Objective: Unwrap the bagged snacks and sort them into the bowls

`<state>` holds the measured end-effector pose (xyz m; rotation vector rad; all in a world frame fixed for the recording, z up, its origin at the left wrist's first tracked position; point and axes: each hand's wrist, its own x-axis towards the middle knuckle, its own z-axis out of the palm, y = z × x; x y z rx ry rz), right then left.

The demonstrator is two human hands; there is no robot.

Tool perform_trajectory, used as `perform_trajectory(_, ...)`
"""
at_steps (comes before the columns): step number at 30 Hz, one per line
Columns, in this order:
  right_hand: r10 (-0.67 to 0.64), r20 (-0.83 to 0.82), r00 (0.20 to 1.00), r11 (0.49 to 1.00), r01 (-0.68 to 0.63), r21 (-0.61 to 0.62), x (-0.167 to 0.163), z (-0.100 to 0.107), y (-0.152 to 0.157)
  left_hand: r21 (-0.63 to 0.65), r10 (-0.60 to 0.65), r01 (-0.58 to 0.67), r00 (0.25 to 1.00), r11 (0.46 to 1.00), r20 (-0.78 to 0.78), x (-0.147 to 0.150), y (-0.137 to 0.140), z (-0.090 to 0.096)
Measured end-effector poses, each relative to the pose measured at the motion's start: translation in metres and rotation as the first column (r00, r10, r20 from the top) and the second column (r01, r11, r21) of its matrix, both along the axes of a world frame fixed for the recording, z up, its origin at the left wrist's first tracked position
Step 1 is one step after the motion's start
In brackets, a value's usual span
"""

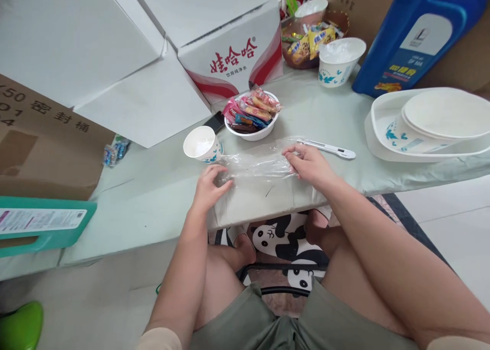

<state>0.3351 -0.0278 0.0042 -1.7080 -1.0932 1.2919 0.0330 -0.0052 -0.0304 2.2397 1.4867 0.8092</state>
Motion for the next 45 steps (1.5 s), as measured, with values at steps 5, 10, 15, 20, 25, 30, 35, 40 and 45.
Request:
perform_trajectory(5,-0.04,0.032,0.999,0.999,0.041,-0.034,0.003,0.006,-0.004,0.007,-0.041,0.041,0.998,0.999,-0.04,0.001,0.002,-0.001)
perform_trajectory(10,-0.025,0.036,0.999,0.999,0.027,-0.028,0.005,0.003,-0.003,-0.038,0.044,-0.048,0.994,0.998,-0.101,0.013,-0.002,-0.003)
perform_trajectory(15,-0.019,0.059,0.998,1.0,0.02,-0.022,0.005,0.002,-0.004,0.071,0.183,-0.176,0.976,0.982,-0.119,0.022,0.002,-0.01)
perform_trajectory(20,-0.052,0.094,0.994,0.999,0.053,-0.007,0.01,0.002,-0.004,0.225,0.117,-0.127,0.992,0.966,0.054,0.01,0.008,-0.005)
perform_trajectory(25,-0.079,0.16,0.984,0.996,0.083,-0.013,0.017,0.0,-0.002,0.257,0.093,-0.11,0.993,0.96,0.079,-0.008,-0.006,0.009)
perform_trajectory(30,-0.069,0.197,0.978,0.996,0.079,-0.042,0.018,0.003,-0.002,0.269,0.051,-0.065,0.997,0.961,0.057,-0.02,-0.03,0.016)
perform_trajectory(35,-0.078,0.183,0.98,0.997,0.077,0.009,0.019,0.002,-0.004,0.173,0.081,-0.113,0.98,0.978,0.182,-0.021,-0.036,0.01)
perform_trajectory(40,-0.085,0.011,0.996,0.973,0.081,0.216,0.025,0.0,-0.008,-0.231,0.327,-0.232,0.643,0.945,0.693,-0.007,-0.017,0.002)
perform_trajectory(45,0.049,-0.078,0.996,0.963,-0.026,0.267,0.024,0.003,-0.017,-0.475,0.354,0.114,0.523,0.872,0.775,0.018,0.009,-0.003)
